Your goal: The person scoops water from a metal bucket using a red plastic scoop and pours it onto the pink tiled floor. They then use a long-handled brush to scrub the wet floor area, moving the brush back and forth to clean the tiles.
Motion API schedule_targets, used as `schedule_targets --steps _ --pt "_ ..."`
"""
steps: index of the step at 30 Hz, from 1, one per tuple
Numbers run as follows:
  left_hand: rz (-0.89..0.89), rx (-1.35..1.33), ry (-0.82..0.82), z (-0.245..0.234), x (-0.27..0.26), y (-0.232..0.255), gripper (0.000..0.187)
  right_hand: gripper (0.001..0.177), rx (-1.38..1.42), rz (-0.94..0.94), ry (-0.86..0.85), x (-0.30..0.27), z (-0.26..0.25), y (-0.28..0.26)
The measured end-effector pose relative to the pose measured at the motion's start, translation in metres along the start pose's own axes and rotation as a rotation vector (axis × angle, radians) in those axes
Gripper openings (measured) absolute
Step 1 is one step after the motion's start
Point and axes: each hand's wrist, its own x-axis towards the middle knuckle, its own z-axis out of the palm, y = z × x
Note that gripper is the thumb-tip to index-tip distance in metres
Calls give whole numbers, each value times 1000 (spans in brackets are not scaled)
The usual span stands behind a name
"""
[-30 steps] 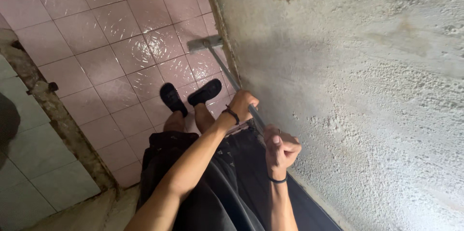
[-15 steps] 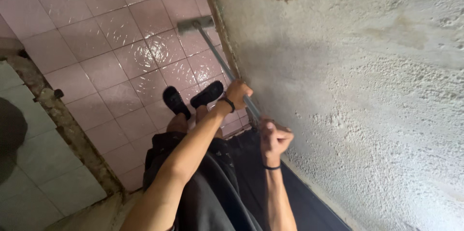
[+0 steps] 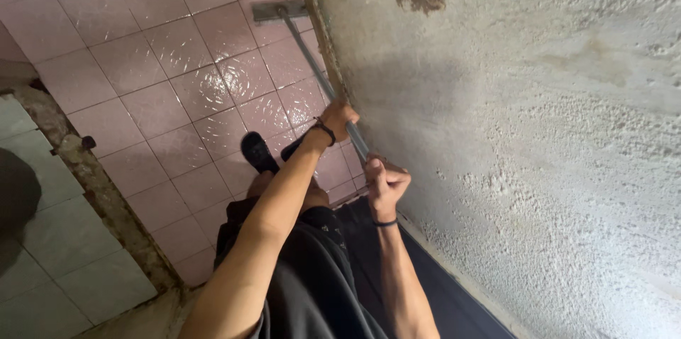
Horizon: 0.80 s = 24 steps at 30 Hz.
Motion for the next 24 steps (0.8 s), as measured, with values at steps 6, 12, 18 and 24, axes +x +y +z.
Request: schedule_targets --steps 6,12,18,24 --pt "-19 -283 44 -34 -14 72 16 56 182 -116 -54 -2 -10 -54" --pt "-14 -86 -24 -21 17 14 12 56 13 -115 -89 16 2 -20" --pt "-82 -5 -101 -22 43 -19 16 56 47 -115 -71 44 15 -1" --pt "20 -163 61 -41 36 39 22 58 157 -155 -97 48 5 -45"
